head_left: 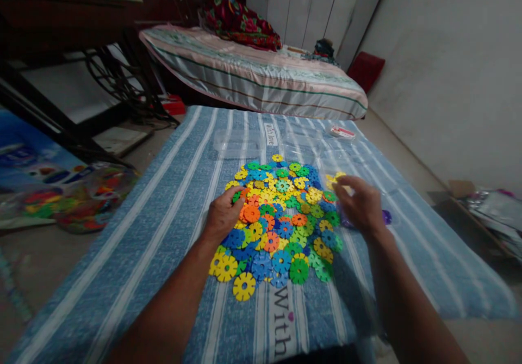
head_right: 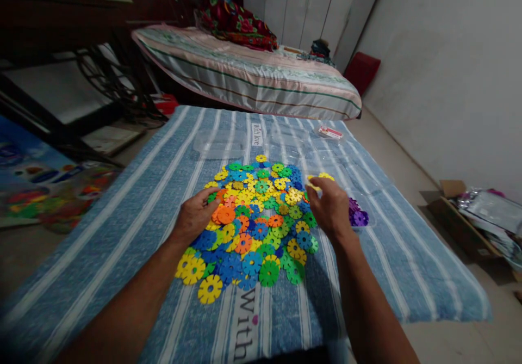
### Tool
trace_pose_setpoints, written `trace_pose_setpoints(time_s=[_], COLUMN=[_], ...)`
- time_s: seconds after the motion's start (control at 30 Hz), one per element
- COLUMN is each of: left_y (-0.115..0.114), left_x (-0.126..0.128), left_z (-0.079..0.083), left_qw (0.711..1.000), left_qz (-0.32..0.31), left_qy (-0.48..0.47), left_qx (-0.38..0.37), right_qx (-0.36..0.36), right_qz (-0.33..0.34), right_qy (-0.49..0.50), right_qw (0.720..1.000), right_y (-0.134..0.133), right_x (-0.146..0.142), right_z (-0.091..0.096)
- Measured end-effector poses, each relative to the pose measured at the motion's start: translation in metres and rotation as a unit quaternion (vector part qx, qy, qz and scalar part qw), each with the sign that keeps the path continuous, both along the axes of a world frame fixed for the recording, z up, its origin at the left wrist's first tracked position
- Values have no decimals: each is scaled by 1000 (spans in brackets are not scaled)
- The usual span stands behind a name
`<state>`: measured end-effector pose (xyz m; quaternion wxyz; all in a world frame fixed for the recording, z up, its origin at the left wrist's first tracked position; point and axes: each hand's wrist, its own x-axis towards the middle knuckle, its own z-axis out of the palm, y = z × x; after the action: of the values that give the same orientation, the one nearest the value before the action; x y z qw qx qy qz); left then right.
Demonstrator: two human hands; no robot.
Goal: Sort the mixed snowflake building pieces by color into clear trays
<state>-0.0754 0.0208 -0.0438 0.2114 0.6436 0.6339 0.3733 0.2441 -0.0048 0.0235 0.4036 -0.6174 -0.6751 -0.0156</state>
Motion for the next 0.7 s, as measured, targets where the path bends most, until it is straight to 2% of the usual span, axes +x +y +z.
trace_pose_setpoints(time_s=[0.1, 0.2, 0.37, 0.57, 0.7], left_y=[0, 0, 3, 4, 3], left_x=[0, -1, -2, -2, -2], left_z=[1, 1, -4, -5, -2], left_qw=[1000, 1000, 1000, 1000, 1000], left_qz=[-1, -3, -2, -2, -1], left_qy=[8, 10, 2, 1, 9], left_qx=[7, 12, 14, 17, 15], right_qx=[-117, -192, -259, -301, -312], right_qz=[128, 200, 204, 202, 201], right_qy=[-46, -126, -207, -232, -228], right_qw=[984, 953, 921, 903, 900], right_y=[-29, -56, -78, -76, -74], right_x=[-8, -13, -13, -18, -20], right_z=[-11, -19, -24, -21, -18])
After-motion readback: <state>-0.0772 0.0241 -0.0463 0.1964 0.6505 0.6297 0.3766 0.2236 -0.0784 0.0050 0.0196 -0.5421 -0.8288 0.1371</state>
